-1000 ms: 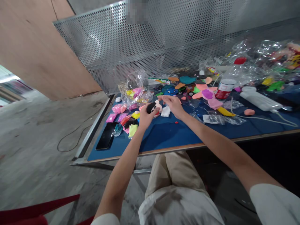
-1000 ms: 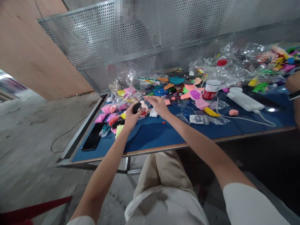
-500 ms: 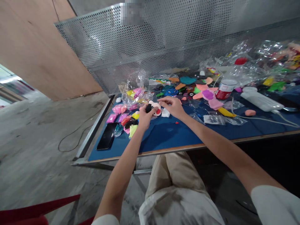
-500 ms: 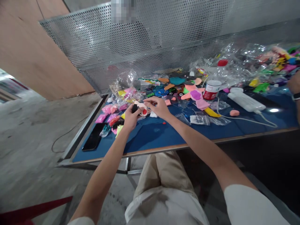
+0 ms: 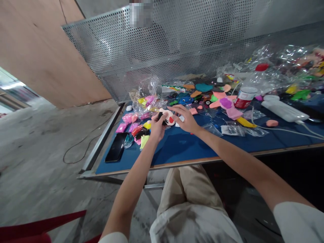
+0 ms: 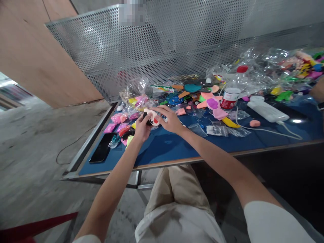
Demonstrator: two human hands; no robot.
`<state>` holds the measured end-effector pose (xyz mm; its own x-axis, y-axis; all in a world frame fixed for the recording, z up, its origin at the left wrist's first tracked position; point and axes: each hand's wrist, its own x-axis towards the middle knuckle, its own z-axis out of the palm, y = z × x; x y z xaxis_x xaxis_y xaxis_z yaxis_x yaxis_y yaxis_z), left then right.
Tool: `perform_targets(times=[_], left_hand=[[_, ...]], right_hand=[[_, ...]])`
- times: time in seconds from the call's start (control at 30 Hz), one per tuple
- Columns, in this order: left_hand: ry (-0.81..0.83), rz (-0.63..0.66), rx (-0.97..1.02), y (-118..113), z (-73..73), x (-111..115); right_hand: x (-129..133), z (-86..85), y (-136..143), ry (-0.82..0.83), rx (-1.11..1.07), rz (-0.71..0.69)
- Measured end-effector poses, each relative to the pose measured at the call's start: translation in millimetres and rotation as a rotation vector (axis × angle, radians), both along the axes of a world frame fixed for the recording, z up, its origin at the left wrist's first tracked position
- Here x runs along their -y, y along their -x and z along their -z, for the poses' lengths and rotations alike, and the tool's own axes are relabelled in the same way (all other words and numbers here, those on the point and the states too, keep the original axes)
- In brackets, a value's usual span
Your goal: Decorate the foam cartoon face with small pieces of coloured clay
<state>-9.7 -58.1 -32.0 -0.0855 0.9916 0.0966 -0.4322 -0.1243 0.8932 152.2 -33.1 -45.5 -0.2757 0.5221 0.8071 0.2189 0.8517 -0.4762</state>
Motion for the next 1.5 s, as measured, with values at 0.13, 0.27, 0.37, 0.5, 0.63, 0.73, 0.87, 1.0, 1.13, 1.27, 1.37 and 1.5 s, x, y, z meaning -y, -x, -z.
perform_targets(times=[0.13, 0.27, 0.37, 0.5, 0.63, 0.73, 0.87, 1.0, 1.13, 1.27, 1.37, 1.5], left_hand=[[0.004, -0.002, -0.020, -0.5, 0.6, -0.6], [0.001, -0.007, -0.039, -0.8, 1.6, -1.6], [-0.002, -0.006, -0.034, -0.6, 2.3, -1.7], [-0.001, -0.006, -0.029, -0.1, 2.1, -0.6], [0.009, -0.005, -0.033, 0.2, 2.0, -0.5], [0.013, 0.001, -0.029, 1.0, 3.2, -2.0], [0.019, -0.006, 0.016, 1.6, 5.1, -4.1], [0.074, -0.014, 0.030, -0.4, 4.2, -4.0], [0.122, -0.008, 0.005, -3.1, 2.4, -2.7], [0.097, 0.000, 0.008, -3.8, 2.8, -0.8], [0.066, -0.010, 0.000, -3.6, 3.6, 0.3], [0.049, -0.029, -0.020, -2.5, 3.2, 0.6]], right_hand=[[2.4, -1.7, 0.6, 0.033, 0.037, -0.012], [4.0, -2.2, 1.2, 0.050, 0.029, -0.019], [4.0, -1.5, 1.4, 0.046, 0.034, -0.025], [2.2, -1.7, 0.4, 0.035, 0.039, -0.030], [-0.4, -2.8, -1.4, 0.014, 0.065, -0.047], [-1.8, -2.5, -2.9, 0.029, 0.117, -0.050], [-3.5, -0.7, -5.2, 0.067, 0.144, -0.057], [-6.4, 1.8, -7.6, 0.055, 0.160, -0.059], [-8.3, 3.0, -8.3, 0.075, 0.203, -0.043], [-7.1, 3.6, -6.6, 0.063, 0.213, -0.053], [-5.9, 5.0, -4.7, 0.040, 0.192, -0.062], [-4.7, 5.4, -3.9, 0.061, 0.189, -0.084]])
